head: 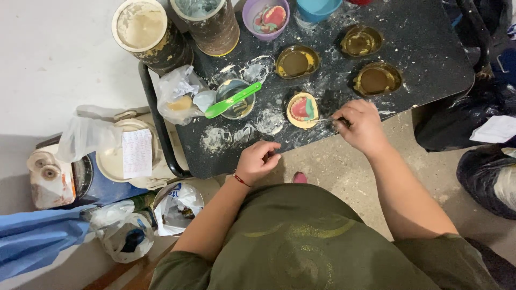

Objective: The person uses a small stick to apply and smooth colored paste onto a small, round, yellow object on a cluttered work table. They carefully shape the red and green sections of the design, occasionally rotating the object to access different areas.

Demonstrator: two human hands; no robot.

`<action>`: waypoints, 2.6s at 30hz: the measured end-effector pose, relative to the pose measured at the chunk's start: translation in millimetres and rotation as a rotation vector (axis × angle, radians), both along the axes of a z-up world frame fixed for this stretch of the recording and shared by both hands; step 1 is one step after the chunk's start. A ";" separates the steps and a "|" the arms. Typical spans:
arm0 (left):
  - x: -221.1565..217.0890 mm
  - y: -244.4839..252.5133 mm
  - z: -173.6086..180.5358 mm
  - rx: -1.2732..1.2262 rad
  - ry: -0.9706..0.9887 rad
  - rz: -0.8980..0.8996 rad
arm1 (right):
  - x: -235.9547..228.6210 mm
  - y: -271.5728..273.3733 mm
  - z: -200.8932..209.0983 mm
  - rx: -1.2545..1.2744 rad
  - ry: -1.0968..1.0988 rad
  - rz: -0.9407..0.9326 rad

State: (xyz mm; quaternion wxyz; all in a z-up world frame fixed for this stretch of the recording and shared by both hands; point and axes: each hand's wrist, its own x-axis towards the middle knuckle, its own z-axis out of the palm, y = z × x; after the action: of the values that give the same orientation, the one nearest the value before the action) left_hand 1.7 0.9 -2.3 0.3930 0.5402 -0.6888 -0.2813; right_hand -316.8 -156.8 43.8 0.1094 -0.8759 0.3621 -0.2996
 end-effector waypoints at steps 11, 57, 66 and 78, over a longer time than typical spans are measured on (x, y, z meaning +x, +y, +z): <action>0.1 1.0 -2.0 0.016 0.012 -0.013 | -1.8 -2.0 -4.5 0.001 -0.008 -0.005; -1.7 1.2 -1.5 0.009 -0.012 0.018 | -4.9 -3.9 -15.1 0.043 -0.055 -0.023; -1.0 0.3 -5.4 0.022 0.029 0.005 | -16.4 -7.0 -17.3 0.071 -0.114 0.009; -0.7 0.2 -6.2 -0.001 0.029 -0.003 | -14.8 14.8 -11.0 0.236 -0.219 -0.042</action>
State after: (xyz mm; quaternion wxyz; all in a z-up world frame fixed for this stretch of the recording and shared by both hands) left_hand 1.0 1.1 -8.5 0.4027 0.5349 -0.6841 -0.2894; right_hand -331.5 -142.1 32.7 0.2440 -0.8113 0.3990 -0.3507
